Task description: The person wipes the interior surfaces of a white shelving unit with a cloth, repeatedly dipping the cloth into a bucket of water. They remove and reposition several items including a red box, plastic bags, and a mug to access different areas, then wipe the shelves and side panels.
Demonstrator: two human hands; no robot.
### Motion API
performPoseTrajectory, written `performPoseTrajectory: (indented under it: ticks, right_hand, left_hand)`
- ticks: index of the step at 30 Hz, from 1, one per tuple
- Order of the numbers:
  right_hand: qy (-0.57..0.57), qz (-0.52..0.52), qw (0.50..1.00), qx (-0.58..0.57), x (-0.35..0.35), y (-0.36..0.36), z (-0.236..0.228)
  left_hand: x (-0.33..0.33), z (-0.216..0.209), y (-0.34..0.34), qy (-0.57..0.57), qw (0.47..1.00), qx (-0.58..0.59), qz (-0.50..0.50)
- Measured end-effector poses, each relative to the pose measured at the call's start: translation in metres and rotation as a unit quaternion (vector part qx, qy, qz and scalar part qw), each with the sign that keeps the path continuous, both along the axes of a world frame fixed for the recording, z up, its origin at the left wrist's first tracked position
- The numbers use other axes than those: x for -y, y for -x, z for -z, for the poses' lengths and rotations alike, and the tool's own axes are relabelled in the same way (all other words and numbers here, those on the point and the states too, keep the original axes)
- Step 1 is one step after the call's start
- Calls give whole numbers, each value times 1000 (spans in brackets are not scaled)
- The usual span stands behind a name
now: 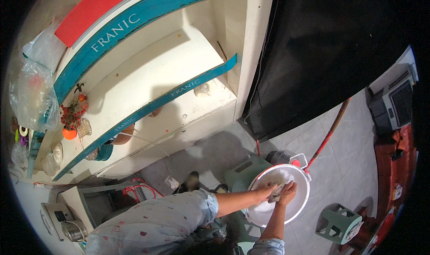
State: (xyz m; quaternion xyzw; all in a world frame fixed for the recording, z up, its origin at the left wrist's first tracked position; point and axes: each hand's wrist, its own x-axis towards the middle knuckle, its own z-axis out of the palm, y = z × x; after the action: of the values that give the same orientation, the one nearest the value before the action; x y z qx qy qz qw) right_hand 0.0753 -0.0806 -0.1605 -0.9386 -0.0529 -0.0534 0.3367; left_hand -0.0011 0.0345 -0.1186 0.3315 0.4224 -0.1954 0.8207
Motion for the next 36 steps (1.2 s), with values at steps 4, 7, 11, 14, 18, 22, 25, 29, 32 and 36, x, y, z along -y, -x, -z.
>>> performPoseTrajectory:
  ticks: [4,7,11,14,18,22,25,29,32,36]
  right_hand:
    - [41,-11,998,52,33,19,51]
    - [17,-48,966,-254,37,28,49]
    - [-242,-80,906,-338,22,40,-11]
    - [-364,-87,852,-365,9,38,-97]
    - [-522,-77,778,-341,10,33,-141]
    - [-527,-53,825,-196,8,24,-122]
    - [-281,-26,954,-98,15,42,-98]
    - [-89,-197,975,-48,-10,69,-133]
    - [-266,-132,952,-76,17,63,-123]
    - [-489,-57,848,-194,15,47,-146]
  left_hand:
    - [-2,33,-1,-249,963,86,57]
    - [-8,33,-8,-339,926,115,120]
    - [-13,47,-17,-194,962,134,135]
    - [-12,50,-20,-171,968,120,139]
    - [-14,37,-26,-77,968,154,181]
    - [-21,-39,-19,222,963,144,50]
    - [-18,-45,-18,318,942,96,52]
    - [7,-3,-19,246,958,144,10]
    - [2,-19,-11,247,964,92,30]
    - [-4,-76,-4,343,930,113,68]
